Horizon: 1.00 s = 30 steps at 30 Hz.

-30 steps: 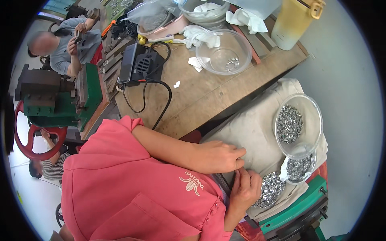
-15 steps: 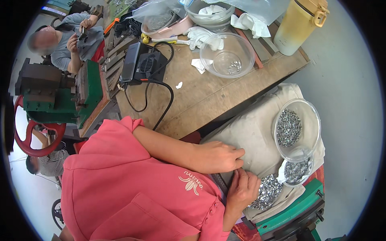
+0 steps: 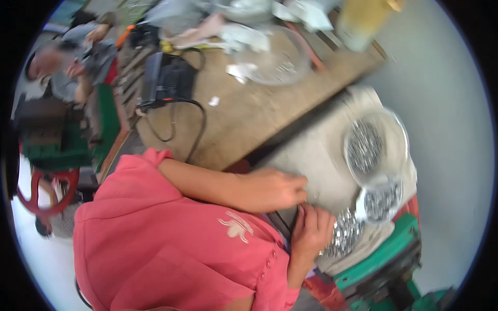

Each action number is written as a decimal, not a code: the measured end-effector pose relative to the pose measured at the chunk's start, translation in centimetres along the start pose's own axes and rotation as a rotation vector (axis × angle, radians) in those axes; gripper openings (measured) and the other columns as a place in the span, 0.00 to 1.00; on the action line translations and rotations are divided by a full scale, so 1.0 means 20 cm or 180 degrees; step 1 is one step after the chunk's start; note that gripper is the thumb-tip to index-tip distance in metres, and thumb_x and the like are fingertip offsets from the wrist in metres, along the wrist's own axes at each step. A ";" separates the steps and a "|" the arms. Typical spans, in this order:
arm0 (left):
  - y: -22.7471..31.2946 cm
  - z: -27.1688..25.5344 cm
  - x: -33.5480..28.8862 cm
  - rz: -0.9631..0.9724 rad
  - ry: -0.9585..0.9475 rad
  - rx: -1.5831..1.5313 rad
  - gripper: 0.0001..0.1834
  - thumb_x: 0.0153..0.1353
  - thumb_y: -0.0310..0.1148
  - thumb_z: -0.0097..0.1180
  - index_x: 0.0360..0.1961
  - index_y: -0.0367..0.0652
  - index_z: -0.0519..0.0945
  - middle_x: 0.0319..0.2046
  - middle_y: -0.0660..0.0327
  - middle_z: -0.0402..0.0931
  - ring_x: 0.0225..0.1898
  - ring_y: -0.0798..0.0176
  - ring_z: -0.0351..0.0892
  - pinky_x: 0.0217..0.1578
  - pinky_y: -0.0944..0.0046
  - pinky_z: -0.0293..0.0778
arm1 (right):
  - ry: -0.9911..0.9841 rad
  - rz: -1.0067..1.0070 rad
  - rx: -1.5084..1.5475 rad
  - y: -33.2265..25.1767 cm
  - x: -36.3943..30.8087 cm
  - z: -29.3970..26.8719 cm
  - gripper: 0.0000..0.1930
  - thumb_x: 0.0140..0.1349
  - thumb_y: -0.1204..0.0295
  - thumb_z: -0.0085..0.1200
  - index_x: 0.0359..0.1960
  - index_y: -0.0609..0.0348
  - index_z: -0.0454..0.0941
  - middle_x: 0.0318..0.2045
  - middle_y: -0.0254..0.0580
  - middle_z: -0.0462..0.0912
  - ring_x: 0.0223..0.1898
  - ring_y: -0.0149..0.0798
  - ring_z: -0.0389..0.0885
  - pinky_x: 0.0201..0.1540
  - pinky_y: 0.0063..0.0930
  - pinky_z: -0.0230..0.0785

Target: Manual assembly of small metal components into a strip-like jig at a manufacturing workstation.

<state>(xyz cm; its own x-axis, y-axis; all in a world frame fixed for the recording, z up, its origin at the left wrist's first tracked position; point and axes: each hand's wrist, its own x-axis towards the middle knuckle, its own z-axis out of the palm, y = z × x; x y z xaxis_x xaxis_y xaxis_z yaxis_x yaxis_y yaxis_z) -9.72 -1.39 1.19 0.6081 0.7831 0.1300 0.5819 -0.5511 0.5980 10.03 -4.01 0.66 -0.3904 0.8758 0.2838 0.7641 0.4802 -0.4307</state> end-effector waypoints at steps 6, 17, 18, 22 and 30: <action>-0.06 -0.09 0.00 -0.0882 -0.0432 -0.0157 0.04 0.61 0.26 0.54 0.38 0.42 0.76 0.38 0.52 0.72 0.37 0.44 0.78 0.36 0.51 0.76 | 0.0545 0.0623 0.0607 0.05 0.05 -0.03 0.06 0.52 0.78 0.68 0.31 0.56 0.84 0.29 0.38 0.79 0.33 0.43 0.76 0.36 0.35 0.69; -0.04 -0.10 0.06 -0.0750 -0.0373 -0.0397 0.05 0.58 0.23 0.60 0.35 0.38 0.77 0.36 0.56 0.73 0.35 0.47 0.78 0.36 0.54 0.74 | 0.0560 0.0711 0.0780 0.05 -0.04 -0.03 0.08 0.49 0.78 0.69 0.31 0.57 0.83 0.28 0.36 0.77 0.33 0.42 0.75 0.35 0.33 0.67; -0.03 -0.09 0.06 -0.0736 -0.0371 -0.0379 0.06 0.56 0.23 0.61 0.35 0.38 0.77 0.36 0.57 0.73 0.35 0.49 0.78 0.36 0.55 0.73 | 0.0563 0.0722 0.0789 0.04 -0.04 -0.02 0.08 0.49 0.78 0.69 0.31 0.57 0.83 0.28 0.36 0.77 0.33 0.42 0.75 0.35 0.33 0.67; 0.00 -0.08 0.05 -0.0571 -0.0354 -0.0313 0.07 0.54 0.23 0.62 0.34 0.39 0.78 0.35 0.57 0.73 0.37 0.50 0.78 0.36 0.55 0.74 | 0.0454 0.0492 0.0567 0.03 -0.02 0.04 0.09 0.48 0.76 0.68 0.30 0.55 0.81 0.29 0.36 0.75 0.33 0.43 0.74 0.35 0.35 0.67; 0.03 -0.02 0.06 -0.0333 -0.0231 -0.0074 0.09 0.50 0.25 0.66 0.31 0.41 0.78 0.34 0.60 0.72 0.38 0.53 0.76 0.36 0.56 0.74 | 0.0012 0.0450 -0.0036 -0.02 0.00 0.04 0.06 0.53 0.74 0.62 0.31 0.55 0.78 0.30 0.37 0.72 0.35 0.42 0.72 0.38 0.35 0.68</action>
<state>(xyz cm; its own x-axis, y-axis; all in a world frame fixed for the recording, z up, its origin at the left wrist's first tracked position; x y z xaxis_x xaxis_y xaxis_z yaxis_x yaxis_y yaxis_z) -8.89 -0.59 1.97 0.5827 0.8126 0.0087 0.6321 -0.4600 0.6236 9.33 -4.15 0.10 -0.2766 0.9345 0.2242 0.8172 0.3514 -0.4569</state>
